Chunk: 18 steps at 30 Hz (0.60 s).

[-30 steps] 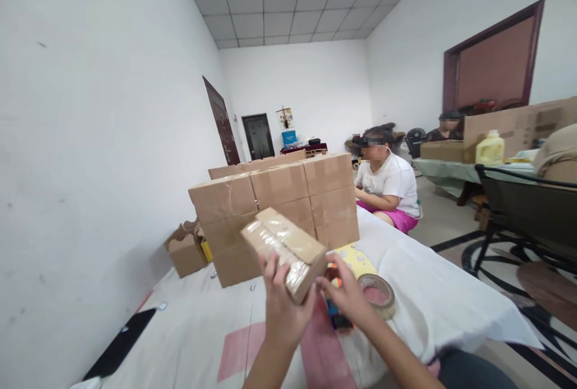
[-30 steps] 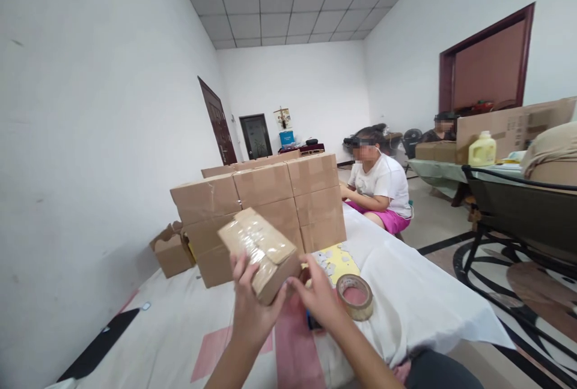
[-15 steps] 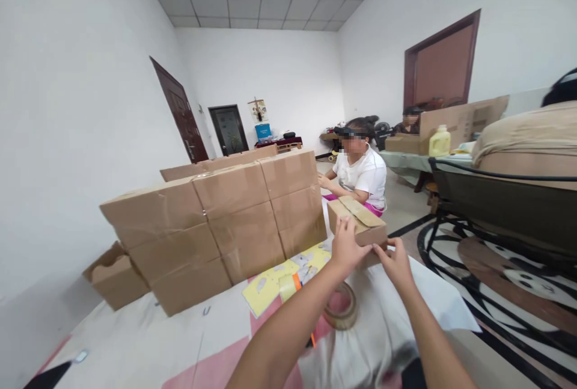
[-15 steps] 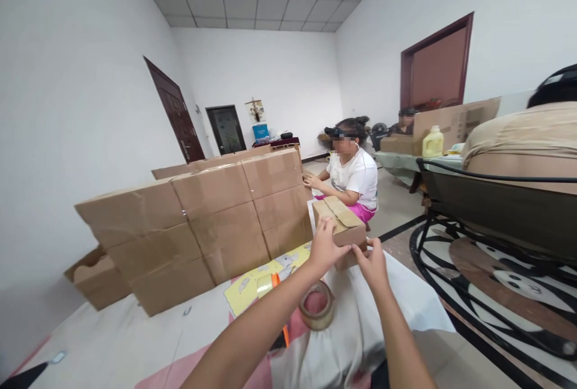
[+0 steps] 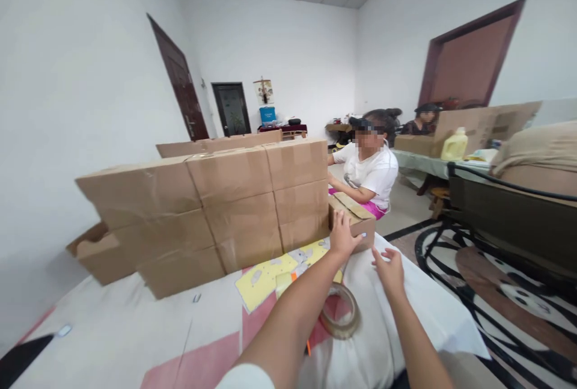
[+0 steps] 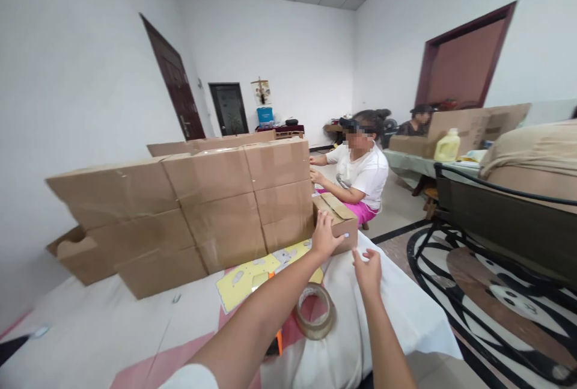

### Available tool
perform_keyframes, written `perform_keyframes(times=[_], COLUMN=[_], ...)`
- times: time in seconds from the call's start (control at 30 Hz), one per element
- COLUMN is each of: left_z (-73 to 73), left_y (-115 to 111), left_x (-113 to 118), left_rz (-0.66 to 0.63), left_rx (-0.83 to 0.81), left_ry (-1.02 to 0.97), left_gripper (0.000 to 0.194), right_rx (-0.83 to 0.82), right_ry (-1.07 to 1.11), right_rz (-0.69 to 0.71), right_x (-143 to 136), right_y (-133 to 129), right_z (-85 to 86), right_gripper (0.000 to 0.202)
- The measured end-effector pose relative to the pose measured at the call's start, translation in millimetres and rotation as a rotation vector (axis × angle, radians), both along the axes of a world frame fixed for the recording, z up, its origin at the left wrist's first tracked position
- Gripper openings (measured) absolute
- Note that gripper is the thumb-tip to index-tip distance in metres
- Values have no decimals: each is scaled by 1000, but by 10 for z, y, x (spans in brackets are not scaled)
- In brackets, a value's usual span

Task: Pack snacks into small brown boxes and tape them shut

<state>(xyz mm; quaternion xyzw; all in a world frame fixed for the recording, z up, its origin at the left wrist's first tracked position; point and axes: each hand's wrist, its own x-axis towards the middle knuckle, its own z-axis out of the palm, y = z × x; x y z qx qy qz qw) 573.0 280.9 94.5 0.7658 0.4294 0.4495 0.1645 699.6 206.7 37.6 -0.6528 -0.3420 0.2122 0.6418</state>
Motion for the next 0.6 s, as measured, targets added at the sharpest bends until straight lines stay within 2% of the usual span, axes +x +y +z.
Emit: perform_keyframes(times=[0.13,0.23,0.27,0.33,0.4,0.47,0.53,0.6], left_z=[140,276,322,409,473,493,455,366], left_y=[50,-100,-189,-417,-693,-987,-1258,-1473], left_x=[-54,-217,-319,-630,-1117,-1791,-2625,-3549], left_rz=[-21,-50,-70,-137,-221,-274,-262,-144], left_rx=[-20,-14,3,66,147,225,292,319], left_ry=[17,27,31,51,88,127,153,142], left_gripper=[72,74,66,38,14,15,17,26], right_rx=[-13,34,49,68,75,102,145,183], right_ry=[15,25,36,35,-20,-115,-255,-435], right_rz=[11,11,-4,-33,-26,46,193,409], right_x=[122,135,113,13,-194,-568,-1154,-1957], right_y=[-281,-510,-579,-685,-725,-695,-621,-548], right_z=[61,173,229,372,552,760,975,1160], right_gripper=[58,41,36,29,24,25,34,47])
